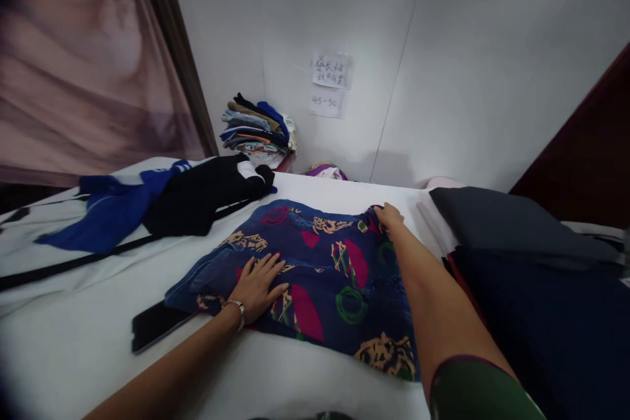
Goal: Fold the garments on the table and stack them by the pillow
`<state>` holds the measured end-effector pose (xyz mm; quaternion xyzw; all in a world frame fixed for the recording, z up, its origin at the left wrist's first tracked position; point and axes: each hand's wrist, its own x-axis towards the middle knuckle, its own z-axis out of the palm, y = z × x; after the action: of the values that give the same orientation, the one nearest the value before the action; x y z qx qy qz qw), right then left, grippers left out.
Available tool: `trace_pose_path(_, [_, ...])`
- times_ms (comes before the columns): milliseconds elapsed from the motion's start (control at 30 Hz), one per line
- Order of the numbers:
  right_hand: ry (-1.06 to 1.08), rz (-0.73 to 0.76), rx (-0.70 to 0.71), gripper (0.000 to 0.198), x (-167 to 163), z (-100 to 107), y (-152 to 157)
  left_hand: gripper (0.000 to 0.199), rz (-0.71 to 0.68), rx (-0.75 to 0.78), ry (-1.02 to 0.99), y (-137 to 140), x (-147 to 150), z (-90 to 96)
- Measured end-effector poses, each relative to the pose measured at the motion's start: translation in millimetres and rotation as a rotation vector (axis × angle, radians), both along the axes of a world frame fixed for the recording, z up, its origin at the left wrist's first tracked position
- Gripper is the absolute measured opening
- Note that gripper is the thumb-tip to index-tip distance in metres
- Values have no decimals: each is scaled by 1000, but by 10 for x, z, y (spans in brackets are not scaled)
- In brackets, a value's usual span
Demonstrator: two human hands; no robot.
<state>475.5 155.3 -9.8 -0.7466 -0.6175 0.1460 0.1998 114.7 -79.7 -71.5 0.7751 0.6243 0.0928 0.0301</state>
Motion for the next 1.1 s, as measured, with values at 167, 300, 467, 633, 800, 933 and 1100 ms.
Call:
trace_pose_path(167, [121, -43, -142, 38, 32, -99, 106, 59, -7, -5, -11, -23, 11, 15])
trace_pose_path(300, [316, -48, -166, 26, 106, -110, -12, 58, -5, 19, -28, -23, 10, -11])
trace_pose_path(467, [667, 4, -70, 21, 230, 21, -266, 61, -4, 5, -20, -8, 4, -31])
trace_pose_path(633, [976, 137, 32, 30, 392, 129, -675, 62, -8, 18, -38, 5, -2, -40])
trace_pose_path(800, [1010, 435, -433, 40, 481, 118, -1263, 60, -7, 24, -43, 7, 7, -34])
trace_pose_path(933, [808, 483, -663, 43, 342, 116, -1460, 58, 7, 17, -33, 9, 15, -17])
trace_pose_path(1100, [342, 254, -374, 55, 68, 242, -1194, 58, 0, 22, -61, 13, 9, -17])
